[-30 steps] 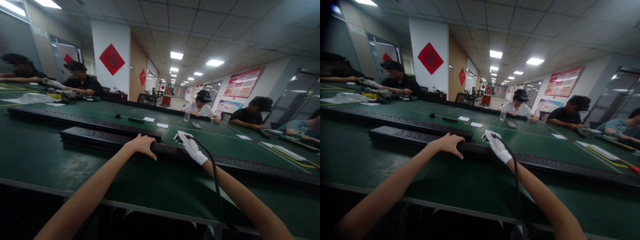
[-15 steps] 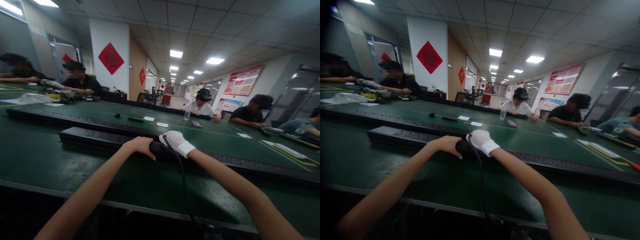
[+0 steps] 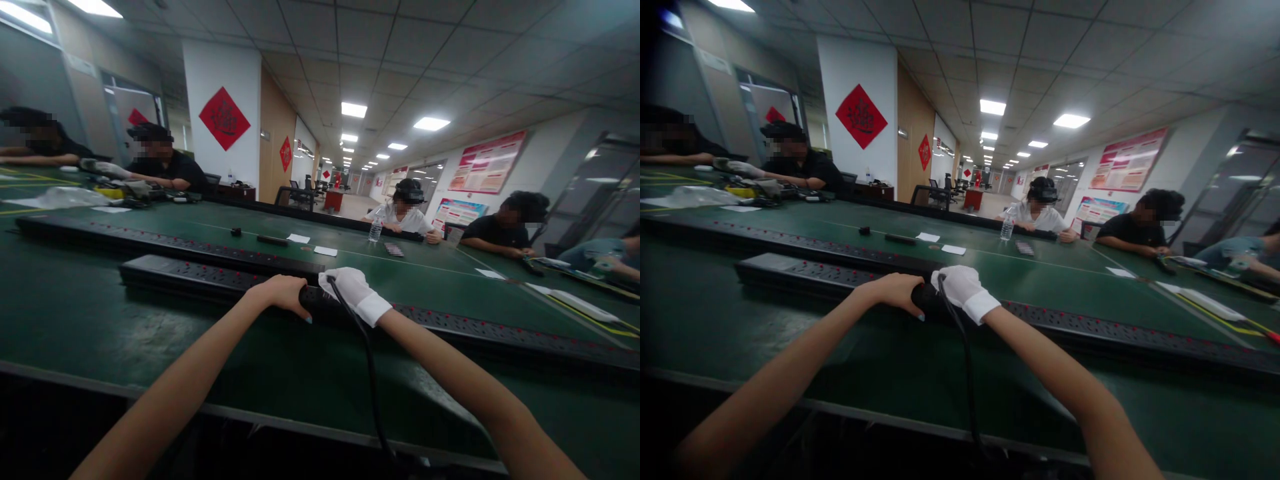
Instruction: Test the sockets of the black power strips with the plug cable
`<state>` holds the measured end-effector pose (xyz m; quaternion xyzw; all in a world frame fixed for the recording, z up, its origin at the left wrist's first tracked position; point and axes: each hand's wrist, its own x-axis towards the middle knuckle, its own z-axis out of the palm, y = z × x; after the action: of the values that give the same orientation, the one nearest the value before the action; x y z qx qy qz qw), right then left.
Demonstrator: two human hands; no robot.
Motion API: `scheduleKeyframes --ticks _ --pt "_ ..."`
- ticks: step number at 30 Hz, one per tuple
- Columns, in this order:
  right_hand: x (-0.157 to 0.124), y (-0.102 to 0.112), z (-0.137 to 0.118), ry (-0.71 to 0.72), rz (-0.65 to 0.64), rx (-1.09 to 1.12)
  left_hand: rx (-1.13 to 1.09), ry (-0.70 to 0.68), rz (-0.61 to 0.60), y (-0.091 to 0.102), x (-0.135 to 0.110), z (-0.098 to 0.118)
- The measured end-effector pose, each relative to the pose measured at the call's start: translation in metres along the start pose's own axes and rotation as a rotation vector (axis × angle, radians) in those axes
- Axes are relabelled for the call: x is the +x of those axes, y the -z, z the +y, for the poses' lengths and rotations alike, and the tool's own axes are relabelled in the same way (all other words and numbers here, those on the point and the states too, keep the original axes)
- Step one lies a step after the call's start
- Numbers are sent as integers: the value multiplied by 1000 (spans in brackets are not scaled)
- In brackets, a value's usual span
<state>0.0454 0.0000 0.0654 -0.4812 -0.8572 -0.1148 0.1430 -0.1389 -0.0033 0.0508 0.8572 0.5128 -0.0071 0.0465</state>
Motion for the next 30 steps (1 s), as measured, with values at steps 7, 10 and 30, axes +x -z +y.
scheduleKeyframes --ticks 7,10,30 --pt "7 4 7 -51 -135 78 -11 5 -11 4 -5 4" --pt "11 9 6 -113 -178 22 -4 6 -13 5 -6 5" --pt "-32 -6 -13 -14 134 -180 -18 -44 20 0 -1 1"
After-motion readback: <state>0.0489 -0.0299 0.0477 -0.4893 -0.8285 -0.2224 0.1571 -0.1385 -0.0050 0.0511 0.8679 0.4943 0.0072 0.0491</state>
